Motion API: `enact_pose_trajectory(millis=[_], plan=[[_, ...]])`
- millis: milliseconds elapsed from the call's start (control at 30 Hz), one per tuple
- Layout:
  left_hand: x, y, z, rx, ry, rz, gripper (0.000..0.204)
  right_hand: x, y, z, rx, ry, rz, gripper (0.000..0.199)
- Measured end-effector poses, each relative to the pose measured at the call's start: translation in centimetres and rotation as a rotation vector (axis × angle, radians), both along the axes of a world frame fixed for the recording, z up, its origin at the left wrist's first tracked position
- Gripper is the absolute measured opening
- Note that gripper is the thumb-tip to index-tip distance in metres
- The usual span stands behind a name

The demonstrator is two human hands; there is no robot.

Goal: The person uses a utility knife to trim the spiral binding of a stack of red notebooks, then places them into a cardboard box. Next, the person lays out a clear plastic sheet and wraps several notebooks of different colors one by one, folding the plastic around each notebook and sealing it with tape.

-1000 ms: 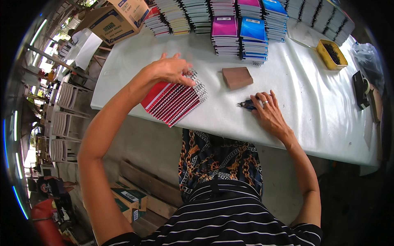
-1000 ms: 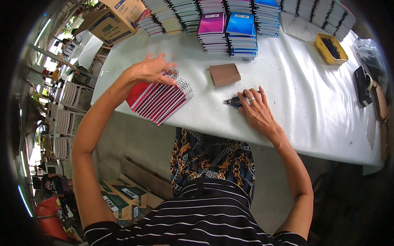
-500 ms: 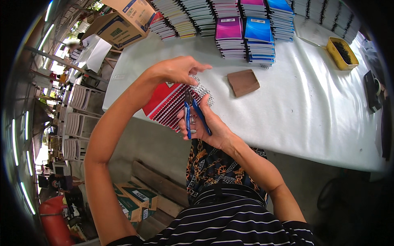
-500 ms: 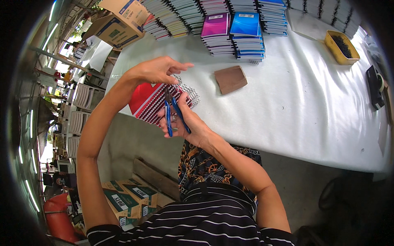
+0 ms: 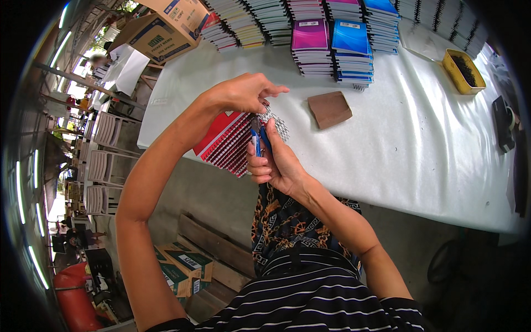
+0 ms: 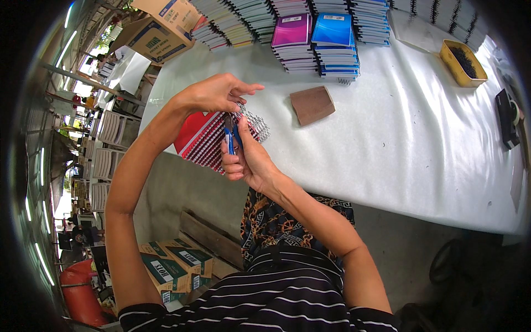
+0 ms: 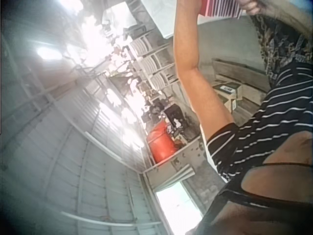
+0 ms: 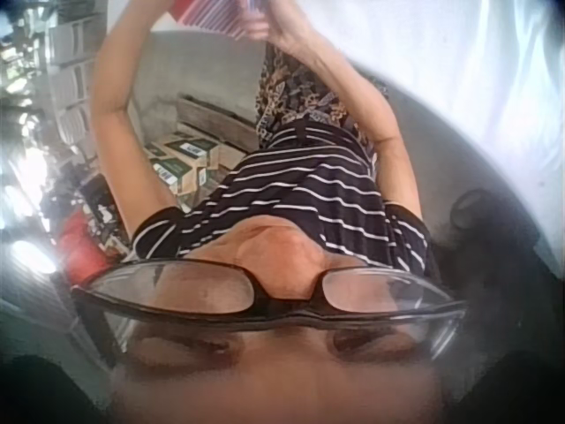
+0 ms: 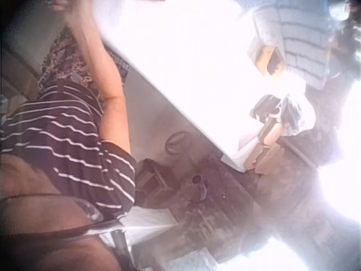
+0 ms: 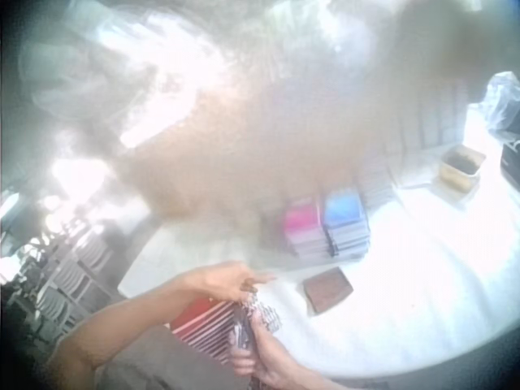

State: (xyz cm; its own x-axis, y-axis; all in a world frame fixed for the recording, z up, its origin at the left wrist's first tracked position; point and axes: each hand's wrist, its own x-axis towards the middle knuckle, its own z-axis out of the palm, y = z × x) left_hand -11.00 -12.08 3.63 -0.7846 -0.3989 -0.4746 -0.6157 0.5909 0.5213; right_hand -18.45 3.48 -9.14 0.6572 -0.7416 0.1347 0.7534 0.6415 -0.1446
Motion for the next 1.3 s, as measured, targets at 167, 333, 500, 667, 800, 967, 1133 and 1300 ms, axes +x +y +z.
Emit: enact_pose_trajectory(millis=[167, 333, 500, 667, 800, 967, 1133, 1300], plan=[[-0.1, 0.1, -0.1, 0.016, -0.004, 0.024, 0.063, 1.0, 2.3, 3.2, 0.096, 0.393, -0.216, 0.08], [0.1, -0.1, -0.5, 0.017, 0.07, -0.03, 0.061, 0.6, 1.3, 2.0, 0.106, 0.338, -0.173, 0.08], [-1.0, 0.2, 0.1, -0.087, -0.078, -0.09, 0.061, 0.1, 0.1, -1.4, -0.012, -0.015, -0.017, 0.078], [-1.2, 0.4, -0.3, -0.076, -0.124, -0.087, 0.065, 0.9, 2.0, 1.5, 0.056, 0.353, -0.193, 0.078], [-0.9, -0.1, -0.6, -0.036, -0.099, -0.069, 0.067, 0.9, 1.7, 2.1, 0.186, 0.397, -0.21, 0.079], [-1.0, -0.2, -0.8, -0.068, -0.107, -0.12, 0.062, 0.3, 1.3, 0.2, 0.083, 0.19, -0.14, 0.079], [-1.6, 0.4, -1.7, -0.142, -0.213, -0.217, 0.054, 0.6, 1.8, -0.3, 0.067, 0.25, -0.153, 0.076], [-0.9, -0.2, -2.3, -0.108, -0.121, -0.218, 0.052, 0.9, 2.3, 0.7, 0.139, 0.417, -0.21, 0.08]])
